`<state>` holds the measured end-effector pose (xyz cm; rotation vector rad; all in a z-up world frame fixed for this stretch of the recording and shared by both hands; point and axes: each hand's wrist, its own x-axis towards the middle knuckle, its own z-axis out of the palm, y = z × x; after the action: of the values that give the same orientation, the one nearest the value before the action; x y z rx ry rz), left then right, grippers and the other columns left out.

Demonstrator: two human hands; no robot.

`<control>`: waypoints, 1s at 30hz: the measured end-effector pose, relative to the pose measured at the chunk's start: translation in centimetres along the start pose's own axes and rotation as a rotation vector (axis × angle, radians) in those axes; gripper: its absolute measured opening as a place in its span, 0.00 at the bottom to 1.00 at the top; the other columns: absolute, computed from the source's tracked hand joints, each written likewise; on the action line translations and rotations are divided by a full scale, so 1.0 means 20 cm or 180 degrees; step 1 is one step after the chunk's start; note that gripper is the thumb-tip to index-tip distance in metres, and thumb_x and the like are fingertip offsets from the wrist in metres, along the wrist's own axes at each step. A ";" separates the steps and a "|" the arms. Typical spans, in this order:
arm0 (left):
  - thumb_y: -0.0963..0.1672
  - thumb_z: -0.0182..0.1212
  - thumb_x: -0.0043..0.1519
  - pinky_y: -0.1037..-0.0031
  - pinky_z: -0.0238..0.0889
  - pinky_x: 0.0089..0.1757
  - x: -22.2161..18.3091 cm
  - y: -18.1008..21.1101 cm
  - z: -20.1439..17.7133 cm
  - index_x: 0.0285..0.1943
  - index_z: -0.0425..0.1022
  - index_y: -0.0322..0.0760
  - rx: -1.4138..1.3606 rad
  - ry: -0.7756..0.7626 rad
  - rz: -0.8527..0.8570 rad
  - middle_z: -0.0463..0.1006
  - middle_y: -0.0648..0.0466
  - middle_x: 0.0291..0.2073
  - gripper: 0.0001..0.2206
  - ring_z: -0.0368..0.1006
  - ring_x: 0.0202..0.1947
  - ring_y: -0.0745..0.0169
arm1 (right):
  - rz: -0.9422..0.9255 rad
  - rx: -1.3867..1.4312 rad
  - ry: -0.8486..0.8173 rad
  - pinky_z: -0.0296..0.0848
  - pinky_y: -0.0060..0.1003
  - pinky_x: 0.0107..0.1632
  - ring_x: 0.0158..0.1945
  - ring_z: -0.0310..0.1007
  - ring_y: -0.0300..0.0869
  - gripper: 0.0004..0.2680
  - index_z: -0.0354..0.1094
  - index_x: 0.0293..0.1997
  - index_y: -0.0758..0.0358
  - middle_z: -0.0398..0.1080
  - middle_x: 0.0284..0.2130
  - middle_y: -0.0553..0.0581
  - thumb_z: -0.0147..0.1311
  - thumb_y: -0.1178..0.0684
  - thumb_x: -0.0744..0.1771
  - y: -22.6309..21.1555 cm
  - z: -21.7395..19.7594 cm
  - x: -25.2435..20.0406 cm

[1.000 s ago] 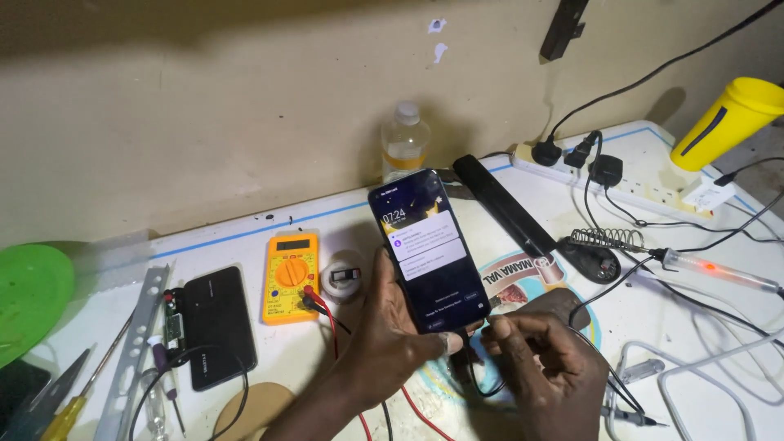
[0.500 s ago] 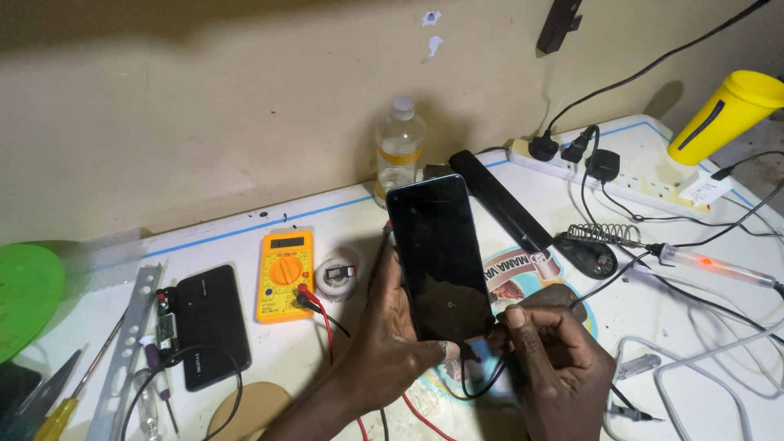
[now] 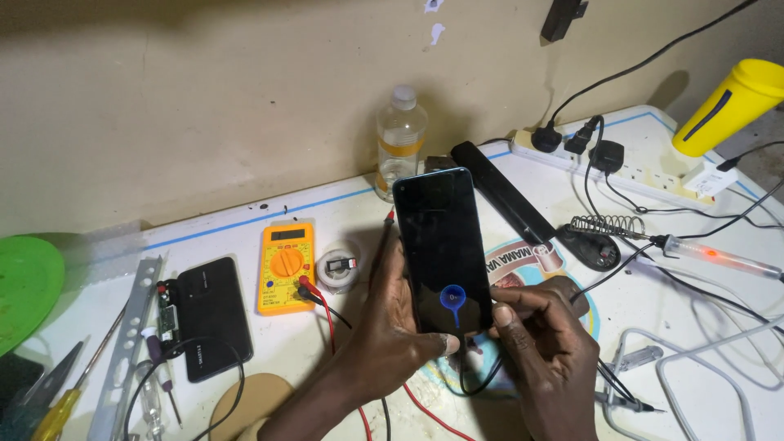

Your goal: Testing and diagnosing a smartphone using a multimeter and checking touchscreen functionality.

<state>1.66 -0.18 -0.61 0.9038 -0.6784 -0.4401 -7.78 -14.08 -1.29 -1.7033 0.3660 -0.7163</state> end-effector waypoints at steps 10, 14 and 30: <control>0.29 0.58 0.47 0.65 0.64 0.59 0.00 -0.01 -0.03 0.81 0.25 0.41 0.0149 0.0055 -0.0088 0.45 0.46 0.78 0.55 0.49 0.74 0.51 | 0.0197 0.0247 -0.0152 0.75 0.33 0.40 0.31 0.75 0.41 0.09 0.75 0.47 0.70 0.74 0.33 0.58 0.54 0.55 0.67 0.03 -0.01 0.01; 0.29 0.59 0.47 0.63 0.58 0.63 -0.01 -0.07 -0.07 0.80 0.23 0.40 0.0151 0.0054 -0.0149 0.38 0.45 0.80 0.55 0.42 0.77 0.49 | 0.0504 0.0266 -0.0116 0.73 0.34 0.38 0.31 0.73 0.42 0.09 0.77 0.46 0.70 0.74 0.32 0.58 0.54 0.55 0.67 0.03 -0.01 0.01; 0.28 0.63 0.30 0.62 0.81 0.35 0.00 -0.03 -0.07 0.82 0.31 0.53 0.1043 0.1067 -0.1040 0.45 0.48 0.75 0.66 0.52 0.72 0.43 | -0.1502 -0.1155 -0.0905 0.70 0.32 0.37 0.33 0.74 0.38 0.05 0.78 0.37 0.62 0.75 0.28 0.53 0.57 0.54 0.66 -0.22 0.14 0.13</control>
<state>2.56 0.16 -1.74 1.3734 -0.2963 -0.4590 -4.58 -12.30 3.26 -2.2397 -0.1230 -0.7598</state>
